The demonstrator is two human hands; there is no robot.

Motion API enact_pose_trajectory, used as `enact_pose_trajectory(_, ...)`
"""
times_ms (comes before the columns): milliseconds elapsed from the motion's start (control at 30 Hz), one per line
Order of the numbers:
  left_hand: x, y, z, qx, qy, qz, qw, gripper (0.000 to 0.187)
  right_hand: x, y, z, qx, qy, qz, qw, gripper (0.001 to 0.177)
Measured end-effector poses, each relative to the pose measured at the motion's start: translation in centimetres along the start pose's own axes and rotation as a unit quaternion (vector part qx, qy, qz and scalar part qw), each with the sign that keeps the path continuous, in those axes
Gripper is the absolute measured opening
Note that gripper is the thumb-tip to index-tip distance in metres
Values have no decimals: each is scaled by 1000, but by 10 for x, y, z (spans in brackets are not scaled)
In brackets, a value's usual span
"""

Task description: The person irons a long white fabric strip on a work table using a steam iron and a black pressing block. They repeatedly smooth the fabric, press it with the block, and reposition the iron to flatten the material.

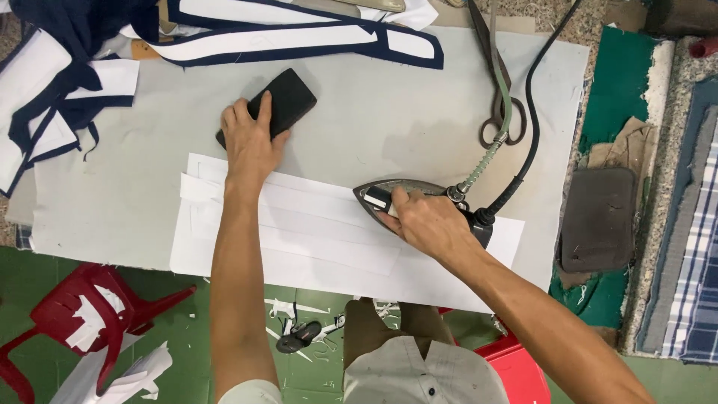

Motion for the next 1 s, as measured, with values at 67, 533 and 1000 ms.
enact_pose_trajectory(67, -25, -19, 10, -16, -12, 1, 1000, 72, 0, 1, 2, 4, 14, 3, 1000, 40)
enact_pose_trajectory(533, -204, -30, 18, 57, -186, 118, 974, 58, 2, -7, 2, 104, 117, 31, 987, 48)
enact_pose_trajectory(1000, -205, -29, 22, 19, -209, 127, 969, 56, 29, 20, 23, 85, 113, 130, 981, 47)
Point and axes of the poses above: each hand's wrist, its own x-axis towards the middle knuckle, its own z-axis out of the back of the hand, y = z × x, the point moved 6 cm from there along x, towards the middle knuckle, and after that the axes turned 15 degrees about -x, right-handed, at the moved point
